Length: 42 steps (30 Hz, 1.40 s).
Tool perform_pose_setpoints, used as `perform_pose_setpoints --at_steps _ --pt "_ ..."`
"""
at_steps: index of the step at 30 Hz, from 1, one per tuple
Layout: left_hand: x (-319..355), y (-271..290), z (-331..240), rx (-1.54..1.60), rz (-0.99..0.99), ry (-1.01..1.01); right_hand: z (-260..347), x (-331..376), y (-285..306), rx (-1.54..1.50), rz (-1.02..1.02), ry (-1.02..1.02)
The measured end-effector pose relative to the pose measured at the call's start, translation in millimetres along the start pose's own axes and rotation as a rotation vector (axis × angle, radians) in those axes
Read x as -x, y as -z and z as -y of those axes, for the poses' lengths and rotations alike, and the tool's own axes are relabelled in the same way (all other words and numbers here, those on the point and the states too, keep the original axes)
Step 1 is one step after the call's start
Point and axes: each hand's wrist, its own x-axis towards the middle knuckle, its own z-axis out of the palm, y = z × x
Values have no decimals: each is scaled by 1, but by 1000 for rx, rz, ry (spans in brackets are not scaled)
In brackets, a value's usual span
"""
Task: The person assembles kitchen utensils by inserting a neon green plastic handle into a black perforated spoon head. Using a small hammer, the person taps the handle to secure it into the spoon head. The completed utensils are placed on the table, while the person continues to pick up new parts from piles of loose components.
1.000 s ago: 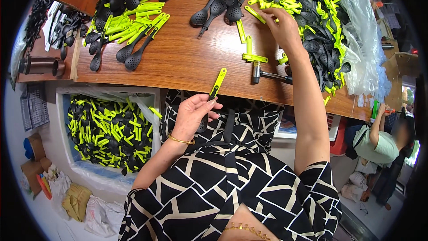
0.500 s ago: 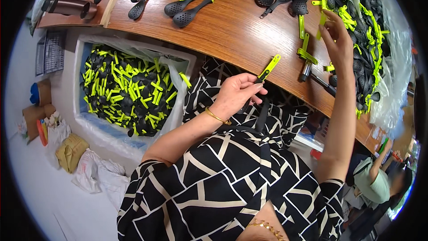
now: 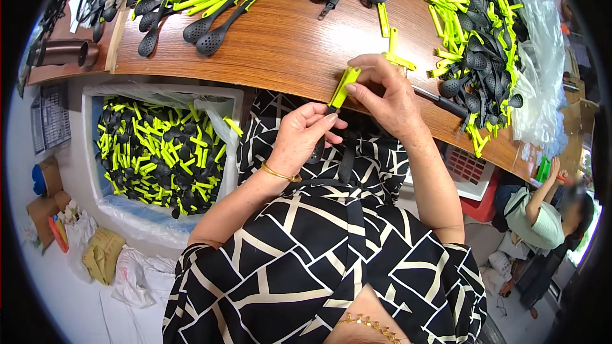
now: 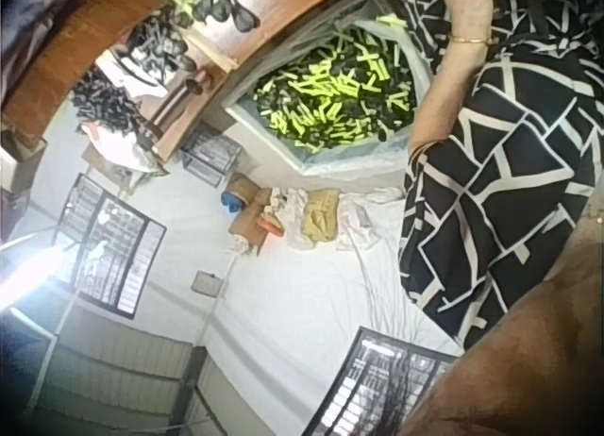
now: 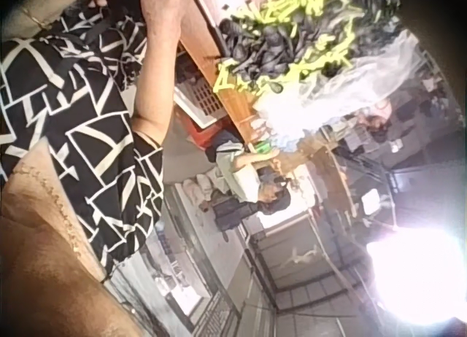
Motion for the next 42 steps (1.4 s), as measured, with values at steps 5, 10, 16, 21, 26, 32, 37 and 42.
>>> perform_pose_setpoints --at_steps 5,10,16,21,26,32,37,42 --pt "1 -1 -1 -19 -13 -16 12 0 0 316 -39 112" --pt "-3 -1 1 -9 -9 -25 19 -4 4 512 -48 206" --pt "-4 -9 -1 -77 -58 -4 12 5 24 627 -242 411" --pt "-3 -14 -1 -90 -76 -14 -20 48 84 951 -254 240" --pt "-2 -19 2 -83 -66 -35 -35 41 84 892 -228 343" --pt "3 -22 0 -10 -75 -6 14 47 58 361 -160 536" --pt "2 -19 2 41 -42 -39 5 36 35 632 -107 580" --pt "3 -21 -5 200 -41 103 17 38 33 393 -330 678"
